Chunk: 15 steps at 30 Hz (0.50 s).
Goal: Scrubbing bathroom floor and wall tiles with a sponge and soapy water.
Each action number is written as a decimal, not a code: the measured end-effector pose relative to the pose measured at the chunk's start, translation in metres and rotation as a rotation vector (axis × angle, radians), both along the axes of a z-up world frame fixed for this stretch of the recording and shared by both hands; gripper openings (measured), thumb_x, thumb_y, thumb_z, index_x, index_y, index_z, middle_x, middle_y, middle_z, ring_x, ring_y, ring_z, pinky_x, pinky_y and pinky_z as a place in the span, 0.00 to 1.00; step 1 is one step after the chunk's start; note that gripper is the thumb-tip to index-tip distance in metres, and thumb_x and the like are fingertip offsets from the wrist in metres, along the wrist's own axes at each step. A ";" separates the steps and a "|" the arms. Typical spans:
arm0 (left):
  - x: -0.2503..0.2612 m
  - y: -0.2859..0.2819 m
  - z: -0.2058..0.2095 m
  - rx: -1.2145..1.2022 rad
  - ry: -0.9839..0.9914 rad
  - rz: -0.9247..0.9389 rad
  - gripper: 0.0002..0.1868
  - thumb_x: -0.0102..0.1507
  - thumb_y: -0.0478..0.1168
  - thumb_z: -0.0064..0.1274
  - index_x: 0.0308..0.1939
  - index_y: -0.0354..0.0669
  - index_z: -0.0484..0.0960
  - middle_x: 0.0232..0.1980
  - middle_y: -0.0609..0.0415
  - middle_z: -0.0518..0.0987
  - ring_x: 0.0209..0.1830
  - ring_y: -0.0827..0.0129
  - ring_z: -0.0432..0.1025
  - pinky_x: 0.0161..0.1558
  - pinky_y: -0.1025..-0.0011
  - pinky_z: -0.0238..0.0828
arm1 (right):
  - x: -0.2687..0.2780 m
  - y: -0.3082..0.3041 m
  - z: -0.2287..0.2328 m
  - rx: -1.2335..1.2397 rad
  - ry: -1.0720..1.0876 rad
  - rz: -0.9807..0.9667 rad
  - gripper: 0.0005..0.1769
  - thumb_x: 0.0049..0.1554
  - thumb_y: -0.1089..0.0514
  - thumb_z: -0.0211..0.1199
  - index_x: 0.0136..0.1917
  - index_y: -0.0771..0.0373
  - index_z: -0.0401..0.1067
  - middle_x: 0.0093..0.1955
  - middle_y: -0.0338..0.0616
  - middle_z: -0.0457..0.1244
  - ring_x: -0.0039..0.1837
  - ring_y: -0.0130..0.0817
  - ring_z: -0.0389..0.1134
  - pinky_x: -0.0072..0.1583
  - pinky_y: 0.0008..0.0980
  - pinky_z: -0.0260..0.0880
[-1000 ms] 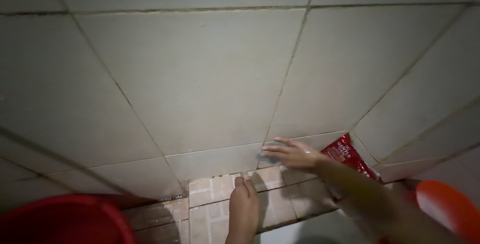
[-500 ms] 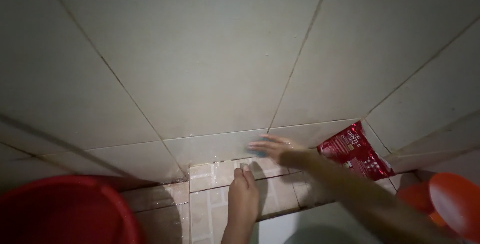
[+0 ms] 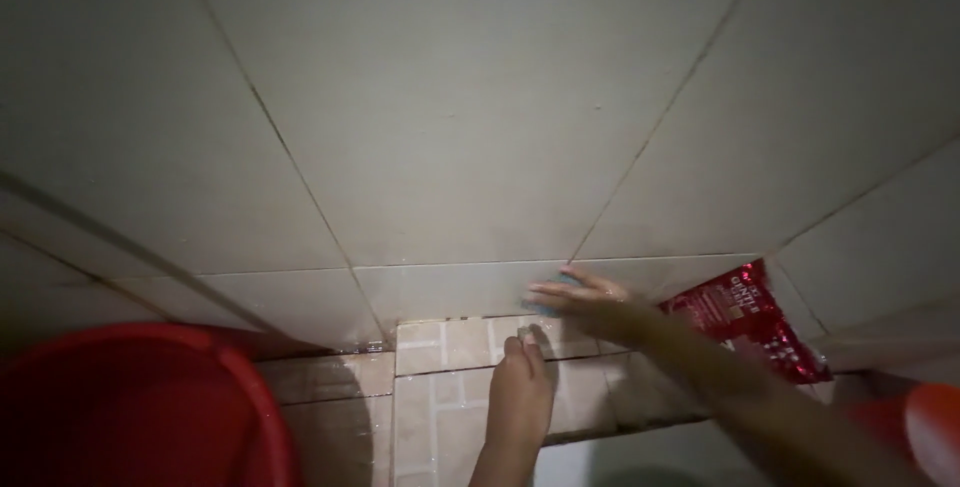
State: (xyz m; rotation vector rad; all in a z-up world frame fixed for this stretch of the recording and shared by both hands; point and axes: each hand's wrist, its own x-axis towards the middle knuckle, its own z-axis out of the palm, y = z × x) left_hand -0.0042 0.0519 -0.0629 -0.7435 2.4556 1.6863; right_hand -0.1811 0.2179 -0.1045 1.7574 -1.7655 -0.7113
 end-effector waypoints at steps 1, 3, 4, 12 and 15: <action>0.001 -0.002 -0.006 -0.005 0.020 0.000 0.24 0.72 0.52 0.30 0.44 0.32 0.73 0.40 0.27 0.79 0.45 0.32 0.73 0.47 0.46 0.68 | 0.010 -0.026 0.001 -0.036 -0.174 -0.039 0.31 0.52 0.55 0.57 0.71 0.55 0.69 0.83 0.32 0.50 0.84 0.31 0.42 0.79 0.48 0.39; -0.001 -0.004 -0.011 -0.006 0.042 0.005 0.24 0.72 0.52 0.31 0.44 0.32 0.73 0.41 0.27 0.79 0.46 0.32 0.73 0.47 0.45 0.68 | 0.025 -0.065 0.015 -0.065 -0.347 -0.073 0.29 0.53 0.55 0.57 0.68 0.56 0.69 0.83 0.31 0.51 0.84 0.29 0.43 0.79 0.48 0.39; -0.001 -0.005 -0.011 -0.007 0.055 0.011 0.24 0.71 0.52 0.31 0.45 0.32 0.73 0.41 0.27 0.79 0.46 0.32 0.73 0.47 0.45 0.68 | 0.034 -0.080 0.024 -0.239 -0.341 -0.004 0.34 0.52 0.56 0.57 0.73 0.55 0.67 0.82 0.32 0.52 0.83 0.25 0.46 0.79 0.47 0.39; 0.000 0.001 -0.010 -0.046 0.028 -0.023 0.24 0.72 0.51 0.30 0.44 0.32 0.73 0.40 0.26 0.79 0.45 0.31 0.73 0.47 0.45 0.67 | 0.003 -0.007 -0.044 -0.306 -0.640 0.030 0.30 0.57 0.56 0.57 0.73 0.61 0.66 0.80 0.35 0.57 0.81 0.28 0.52 0.81 0.45 0.39; -0.001 0.007 -0.009 -0.061 0.000 -0.031 0.24 0.72 0.52 0.30 0.44 0.33 0.73 0.39 0.27 0.79 0.44 0.31 0.72 0.46 0.45 0.67 | -0.030 0.076 -0.077 -0.171 -0.437 -0.051 0.31 0.54 0.55 0.56 0.71 0.57 0.68 0.80 0.32 0.58 0.81 0.27 0.51 0.81 0.45 0.37</action>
